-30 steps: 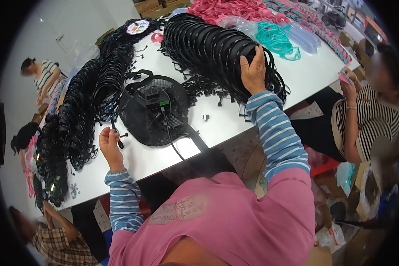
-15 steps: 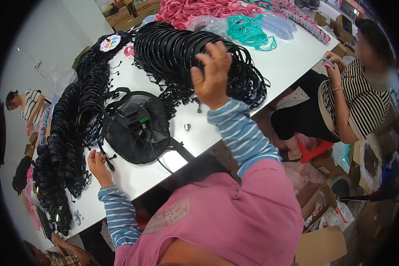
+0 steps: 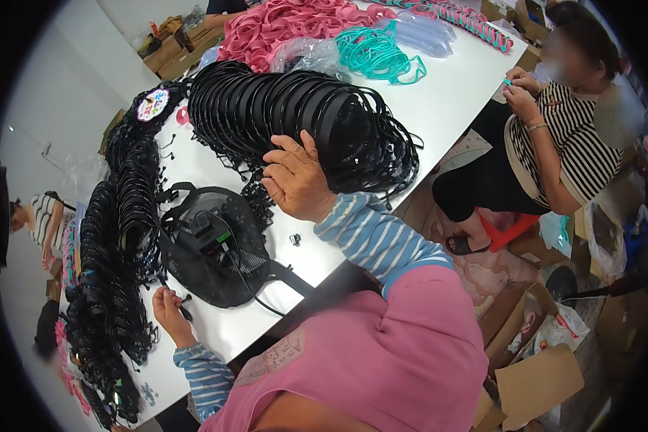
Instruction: The person attaches plastic buckles to the straps of goggles by hand and places the assembled goggles onto a stack on the table.
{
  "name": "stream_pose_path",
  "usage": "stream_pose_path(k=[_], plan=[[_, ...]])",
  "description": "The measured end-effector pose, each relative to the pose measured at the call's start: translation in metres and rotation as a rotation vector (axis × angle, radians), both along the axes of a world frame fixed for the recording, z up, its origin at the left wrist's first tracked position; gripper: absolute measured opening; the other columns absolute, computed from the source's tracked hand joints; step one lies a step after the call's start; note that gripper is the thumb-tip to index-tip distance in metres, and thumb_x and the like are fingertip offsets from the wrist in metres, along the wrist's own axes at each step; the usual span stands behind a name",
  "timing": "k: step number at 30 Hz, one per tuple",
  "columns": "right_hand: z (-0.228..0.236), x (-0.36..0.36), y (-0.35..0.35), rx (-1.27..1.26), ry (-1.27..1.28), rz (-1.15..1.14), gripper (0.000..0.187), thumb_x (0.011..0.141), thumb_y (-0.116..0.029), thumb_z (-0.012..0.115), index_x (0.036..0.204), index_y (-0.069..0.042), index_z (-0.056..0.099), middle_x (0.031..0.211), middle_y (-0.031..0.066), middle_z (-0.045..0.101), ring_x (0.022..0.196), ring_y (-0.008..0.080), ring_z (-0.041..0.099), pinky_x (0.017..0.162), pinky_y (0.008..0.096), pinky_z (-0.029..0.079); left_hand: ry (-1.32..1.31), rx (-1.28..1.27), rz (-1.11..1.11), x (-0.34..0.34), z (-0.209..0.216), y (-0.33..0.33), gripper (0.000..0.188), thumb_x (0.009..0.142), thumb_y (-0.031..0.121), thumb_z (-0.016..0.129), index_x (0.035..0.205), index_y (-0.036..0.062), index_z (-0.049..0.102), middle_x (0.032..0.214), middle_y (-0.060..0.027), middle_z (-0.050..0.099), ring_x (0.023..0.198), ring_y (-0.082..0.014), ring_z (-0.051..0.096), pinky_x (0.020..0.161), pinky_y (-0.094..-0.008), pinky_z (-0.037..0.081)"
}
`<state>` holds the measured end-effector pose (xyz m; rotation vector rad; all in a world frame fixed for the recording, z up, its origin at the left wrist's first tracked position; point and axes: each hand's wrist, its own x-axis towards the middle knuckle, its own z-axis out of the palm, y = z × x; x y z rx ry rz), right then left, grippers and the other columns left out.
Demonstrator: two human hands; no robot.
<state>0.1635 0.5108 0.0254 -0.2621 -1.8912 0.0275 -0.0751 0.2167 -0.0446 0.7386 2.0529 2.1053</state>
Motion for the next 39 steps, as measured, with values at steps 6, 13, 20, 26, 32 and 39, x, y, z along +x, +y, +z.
stream_pose_path(k=[6, 13, 20, 26, 32, 39], plan=[[-0.001, 0.002, 0.001, -0.013, -0.021, -0.01, 0.009, 0.072, -0.015, 0.06, 0.072, -0.006, 0.059, 0.086, 0.0038, 0.057, 0.1, 0.024, 0.051, 0.102, 0.0464, 0.019, -0.062, 0.089, -0.069, 0.015, 0.009, -0.003, 0.013, 0.09, 0.009, 0.045, 0.096, -0.001, 0.049, 0.077, -0.0033, 0.051, 0.063, -0.0071, 0.044, 0.059, -0.0185, 0.038], [-0.001, 0.003, 0.0, -0.044, -0.046, 0.032, 0.006, 0.072, -0.012, 0.06, 0.07, -0.007, 0.058, 0.083, 0.0039, 0.057, 0.095, 0.0235, 0.053, 0.102, 0.0458, 0.021, -0.09, 0.096, -0.063, 0.025, 0.014, -0.006, 0.013, 0.09, 0.01, 0.043, 0.096, 0.0002, 0.05, 0.077, -0.0034, 0.053, 0.062, -0.0064, 0.045, 0.059, -0.0172, 0.037], [0.002, 0.006, -0.004, -0.094, -0.066, 0.15, 0.003, 0.071, -0.007, 0.059, 0.07, -0.005, 0.058, 0.078, 0.0057, 0.057, 0.086, 0.0249, 0.056, 0.1, 0.045, 0.025, -0.158, 0.086, -0.08, 0.021, 0.009, -0.009, 0.015, 0.092, 0.011, 0.043, 0.098, 0.0, 0.05, 0.08, -0.004, 0.052, 0.066, -0.0057, 0.045, 0.061, -0.0172, 0.039], [0.0, 0.003, -0.003, -0.159, -0.11, 0.28, 0.006, 0.073, -0.007, 0.056, 0.068, -0.005, 0.059, 0.076, 0.0059, 0.058, 0.084, 0.0252, 0.056, 0.096, 0.0462, 0.029, -0.154, 0.099, -0.018, 0.013, 0.005, -0.016, 0.015, 0.092, 0.012, 0.042, 0.097, 0.0003, 0.05, 0.081, -0.0032, 0.051, 0.067, -0.0056, 0.044, 0.059, -0.017, 0.037], [-0.005, -0.002, -0.004, -0.231, -0.171, 0.397, 0.013, 0.075, -0.014, 0.059, 0.065, -0.006, 0.056, 0.074, 0.0048, 0.057, 0.08, 0.0249, 0.056, 0.093, 0.0452, 0.032, -0.059, 0.067, 0.119, 0.005, 0.009, -0.014, 0.014, 0.091, 0.011, 0.042, 0.094, 0.0002, 0.05, 0.079, -0.0027, 0.05, 0.063, -0.0053, 0.042, 0.059, -0.0172, 0.036], [-0.004, -0.009, -0.012, -0.263, -0.012, 0.45, 0.018, 0.062, 0.001, 0.068, 0.074, -0.004, 0.055, 0.075, 0.0074, 0.056, 0.073, 0.0254, 0.056, 0.075, 0.0393, 0.043, 0.017, 0.098, 0.195, -0.001, 0.01, -0.023, 0.012, 0.09, 0.011, 0.044, 0.093, 0.0015, 0.051, 0.077, -0.0014, 0.049, 0.063, -0.0057, 0.041, 0.06, -0.0177, 0.035]])
